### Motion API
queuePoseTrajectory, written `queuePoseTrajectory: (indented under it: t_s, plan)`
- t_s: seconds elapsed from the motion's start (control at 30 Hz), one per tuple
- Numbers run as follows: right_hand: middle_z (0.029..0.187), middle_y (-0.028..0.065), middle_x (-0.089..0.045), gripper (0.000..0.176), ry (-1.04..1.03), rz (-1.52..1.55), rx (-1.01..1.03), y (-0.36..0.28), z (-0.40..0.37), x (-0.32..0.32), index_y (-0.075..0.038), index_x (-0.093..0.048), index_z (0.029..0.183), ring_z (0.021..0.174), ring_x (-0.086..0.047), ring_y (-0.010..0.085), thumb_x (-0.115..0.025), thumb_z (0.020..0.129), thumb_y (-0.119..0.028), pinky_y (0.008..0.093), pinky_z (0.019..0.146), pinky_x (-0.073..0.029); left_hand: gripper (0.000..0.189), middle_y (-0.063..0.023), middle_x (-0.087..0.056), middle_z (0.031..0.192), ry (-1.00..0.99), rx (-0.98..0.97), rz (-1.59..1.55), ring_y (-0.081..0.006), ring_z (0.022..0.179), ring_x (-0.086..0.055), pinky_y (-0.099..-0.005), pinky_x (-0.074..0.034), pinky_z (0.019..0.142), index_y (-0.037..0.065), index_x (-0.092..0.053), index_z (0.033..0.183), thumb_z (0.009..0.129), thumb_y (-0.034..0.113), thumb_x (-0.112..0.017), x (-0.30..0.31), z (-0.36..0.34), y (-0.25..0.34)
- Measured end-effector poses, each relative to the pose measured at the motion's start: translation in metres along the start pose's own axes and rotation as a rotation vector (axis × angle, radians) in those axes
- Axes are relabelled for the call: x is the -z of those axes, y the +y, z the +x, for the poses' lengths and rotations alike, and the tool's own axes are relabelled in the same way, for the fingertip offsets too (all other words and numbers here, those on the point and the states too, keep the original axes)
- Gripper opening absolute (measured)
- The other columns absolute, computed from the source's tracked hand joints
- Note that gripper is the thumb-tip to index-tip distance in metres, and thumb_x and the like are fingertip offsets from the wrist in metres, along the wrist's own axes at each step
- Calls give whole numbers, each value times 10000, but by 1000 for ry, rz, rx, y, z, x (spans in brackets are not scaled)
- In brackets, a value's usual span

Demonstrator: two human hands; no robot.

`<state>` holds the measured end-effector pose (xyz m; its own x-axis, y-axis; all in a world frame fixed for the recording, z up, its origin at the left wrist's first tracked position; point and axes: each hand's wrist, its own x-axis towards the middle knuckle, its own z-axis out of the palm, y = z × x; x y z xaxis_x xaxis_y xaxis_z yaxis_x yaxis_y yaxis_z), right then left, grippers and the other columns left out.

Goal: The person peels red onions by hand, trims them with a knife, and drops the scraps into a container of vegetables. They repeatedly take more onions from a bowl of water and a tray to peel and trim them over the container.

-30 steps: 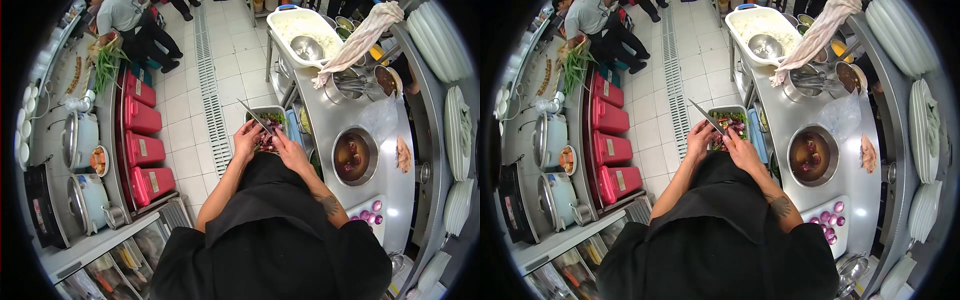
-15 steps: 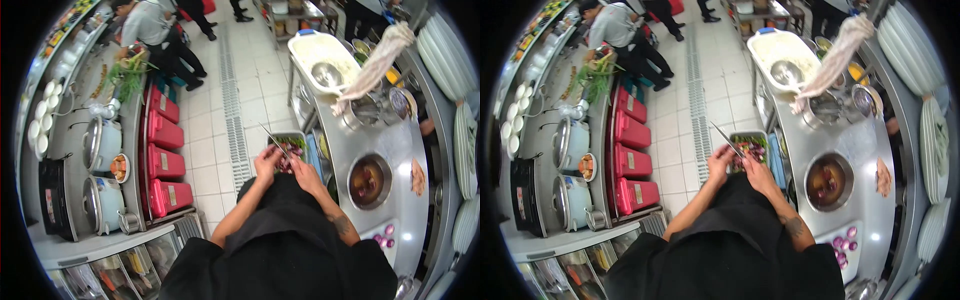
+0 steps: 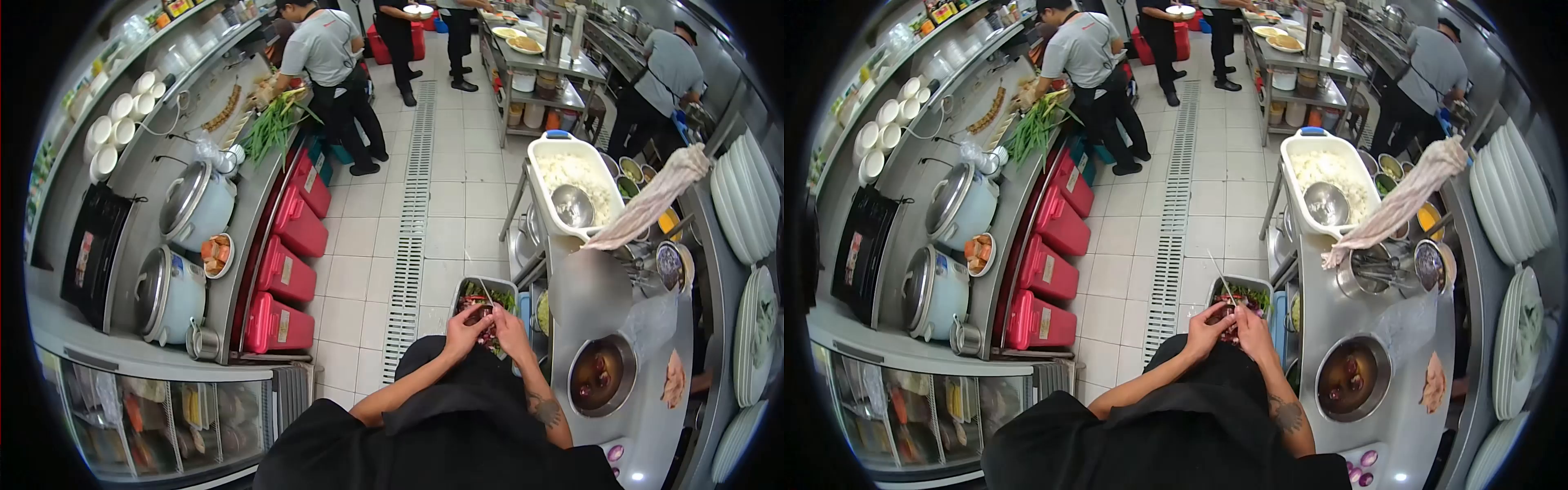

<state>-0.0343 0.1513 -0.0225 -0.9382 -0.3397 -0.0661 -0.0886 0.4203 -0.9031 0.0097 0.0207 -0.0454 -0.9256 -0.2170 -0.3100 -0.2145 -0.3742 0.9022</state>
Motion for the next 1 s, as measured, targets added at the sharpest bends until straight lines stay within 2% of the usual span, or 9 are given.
queuePoseTrajectory:
  t_s: [0.17,0.27,0.33,0.6,0.63,0.73,0.87,0.93,1.0]
  plan:
    - [627,50,-567,435,-35,77,-44,18,3,-3,-73,-631,1184,516,-538,129,-406,1032,-413,284,489,-432,440,-51,-643,1109,-65,72,-201,-109,928,-608,-233,-515,804,-11,-552,1286,865,4,-678,14,20,-9]
    - [564,1,-482,424,-124,334,-279,17,-1,-3,-100,-626,1042,414,-430,90,-414,1020,-467,257,376,-338,473,-56,-625,1080,-115,-94,52,-133,916,-606,-258,-516,824,46,-576,1272,825,40,-730,14,24,-21]
    - [547,-34,-429,425,-121,451,-341,11,-3,-3,-124,-570,932,371,-351,61,-419,1004,-515,228,328,-265,541,-110,-573,1050,102,-312,523,-220,948,-605,-333,-522,833,56,-602,1191,708,139,-833,10,20,-18]
    - [500,-34,-395,470,-39,509,-346,-1,-7,15,-113,-524,811,339,-353,82,-407,1004,-525,251,317,-273,487,-61,-616,1131,-139,-234,123,-158,1022,-601,-320,-530,875,51,-593,1208,765,59,-794,16,28,-16]
    - [604,-74,-501,451,-23,491,-398,-10,-10,21,-39,-667,1113,532,-404,21,-425,1033,-411,214,462,-328,521,-51,-638,1109,-115,-158,235,-149,1003,-608,-322,-530,875,33,-575,1238,765,58,-793,10,15,13]
    - [512,-24,-393,449,-82,554,-458,-4,-15,22,-102,-483,801,349,-351,82,-414,1012,-492,250,330,-284,533,-82,-637,1126,-142,-144,58,-154,1010,-615,-298,-526,875,16,-528,1291,801,-31,-731,6,11,22]
    - [520,-28,-397,442,-80,530,-516,2,-18,20,-104,-481,810,371,-364,74,-433,1003,-499,250,339,-292,518,-105,-585,1144,-155,1,-223,-172,1026,-609,-296,-527,895,6,-478,1317,841,-84,-662,6,7,26]
    - [540,23,-530,449,-122,443,-483,7,-18,20,-34,-640,1033,424,-512,144,-440,1015,-435,299,398,-413,503,-100,-572,1141,-136,2,-267,-173,1025,-608,-296,-531,889,5,-482,1302,843,-75,-670,4,6,27]
    - [649,78,-610,466,-72,321,-364,8,-18,15,-17,-618,1138,551,-591,197,-447,1012,-432,323,526,-471,470,-86,-545,1133,-114,-12,-316,-173,1019,-610,-295,-538,876,9,-492,1263,844,-44,-697,3,6,27]
